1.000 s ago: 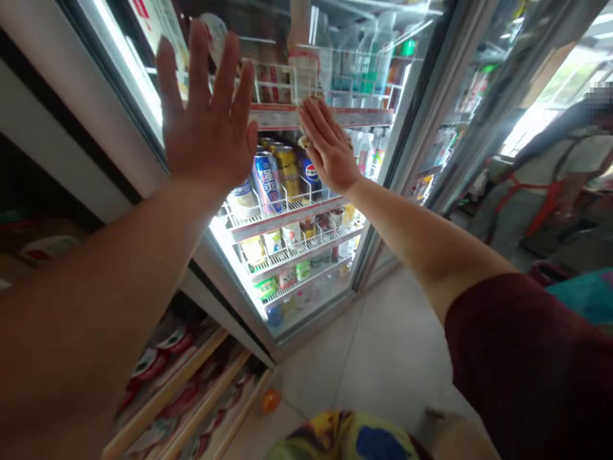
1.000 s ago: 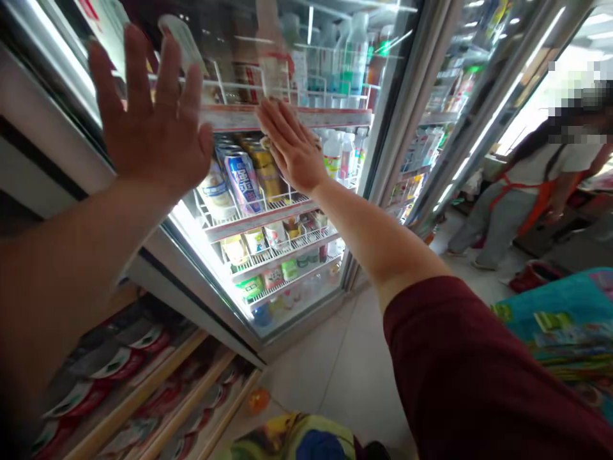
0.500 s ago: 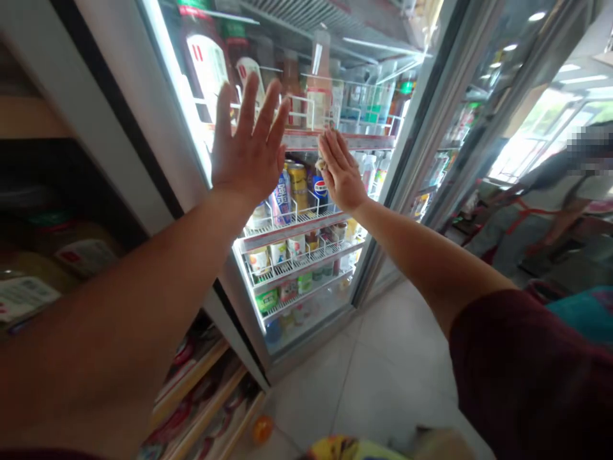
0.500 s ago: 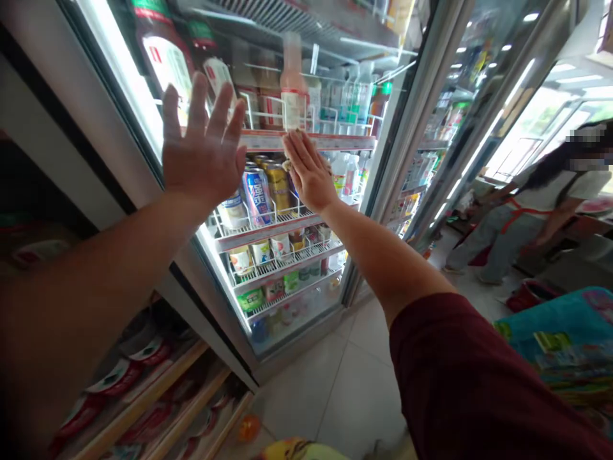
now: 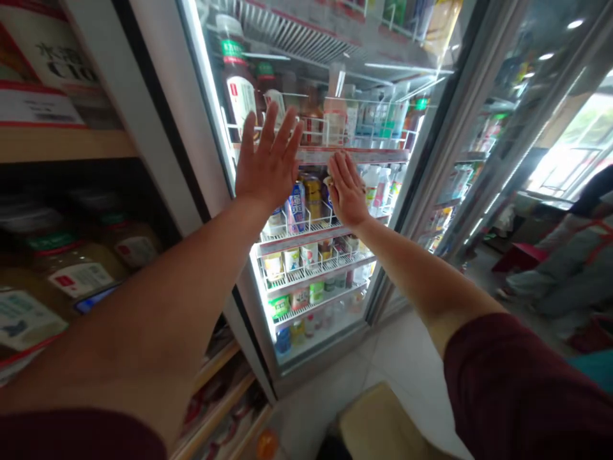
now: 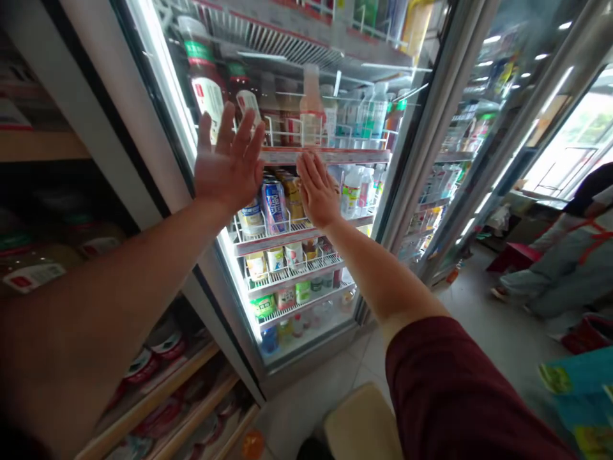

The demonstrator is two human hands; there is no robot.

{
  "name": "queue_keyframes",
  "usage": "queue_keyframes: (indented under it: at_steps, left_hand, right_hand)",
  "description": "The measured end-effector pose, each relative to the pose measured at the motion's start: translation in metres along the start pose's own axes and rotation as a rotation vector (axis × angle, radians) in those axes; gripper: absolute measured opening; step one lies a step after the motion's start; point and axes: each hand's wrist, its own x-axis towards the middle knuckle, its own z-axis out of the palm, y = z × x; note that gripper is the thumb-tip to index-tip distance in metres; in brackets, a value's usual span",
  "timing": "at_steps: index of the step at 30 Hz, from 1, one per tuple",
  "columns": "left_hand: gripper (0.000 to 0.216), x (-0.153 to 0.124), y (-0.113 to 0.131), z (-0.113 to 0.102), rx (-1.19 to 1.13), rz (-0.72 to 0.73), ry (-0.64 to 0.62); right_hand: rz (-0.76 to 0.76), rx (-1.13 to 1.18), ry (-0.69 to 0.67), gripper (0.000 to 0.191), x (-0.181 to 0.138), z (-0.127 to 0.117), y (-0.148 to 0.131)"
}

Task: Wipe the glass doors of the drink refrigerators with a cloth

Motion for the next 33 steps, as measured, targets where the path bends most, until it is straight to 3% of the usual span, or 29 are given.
queue_keyframes:
  at_steps: [8, 12, 15, 18, 20, 23, 26, 29, 31, 33]
  left_hand:
    - [0.07, -0.001, -0.002, -0.002, 0.034, 0.035, -0.007]
    - [0.069, -0.001, -0.001, -0.001, 0.025, 0.013, -0.009]
    - [0.072, 0.0, -0.002, 0.001, -0.042, 0.003, 0.01]
    - [0.073, 0.0, -0.003, 0.003, -0.06, 0.007, 0.037]
    - [0.074, -0.001, -0.004, 0.003, -0.033, 0.012, 0.033]
    - [0.075, -0.002, -0.005, 0.004, 0.004, 0.009, 0.029]
    - [0.079, -0.003, -0.007, 0.004, 0.001, 0.008, 0.043]
    - [0.08, -0.004, -0.008, 0.005, 0.008, 0.002, 0.055]
    - [0.082, -0.004, -0.01, 0.006, 0.028, -0.01, 0.061]
    - [0.083, -0.004, -0.012, 0.007, 0.056, -0.021, 0.063]
  right_hand:
    - [-0.062, -0.093, -0.076, 0.064, -0.014, 0.0, -0.013]
    - [-0.138, -0.116, -0.13, 0.061, 0.009, -0.01, -0.004]
    - [0.082, -0.147, 0.012, 0.062, 0.039, -0.011, 0.008]
    - [0.282, -0.162, 0.173, 0.068, 0.051, -0.002, 0.002]
    - [0.184, -0.139, 0.158, 0.068, 0.042, 0.006, -0.013]
    - [-0.105, -0.081, 0.054, 0.065, 0.025, 0.011, -0.023]
    - [-0.131, -0.043, 0.079, 0.064, 0.035, 0.005, 0.01]
    - [0.16, -0.021, 0.275, 0.069, 0.059, -0.005, 0.063]
    - [0.287, -0.024, 0.351, 0.07, 0.061, -0.009, 0.08]
    - [0.19, -0.039, 0.267, 0.066, 0.045, -0.012, 0.077]
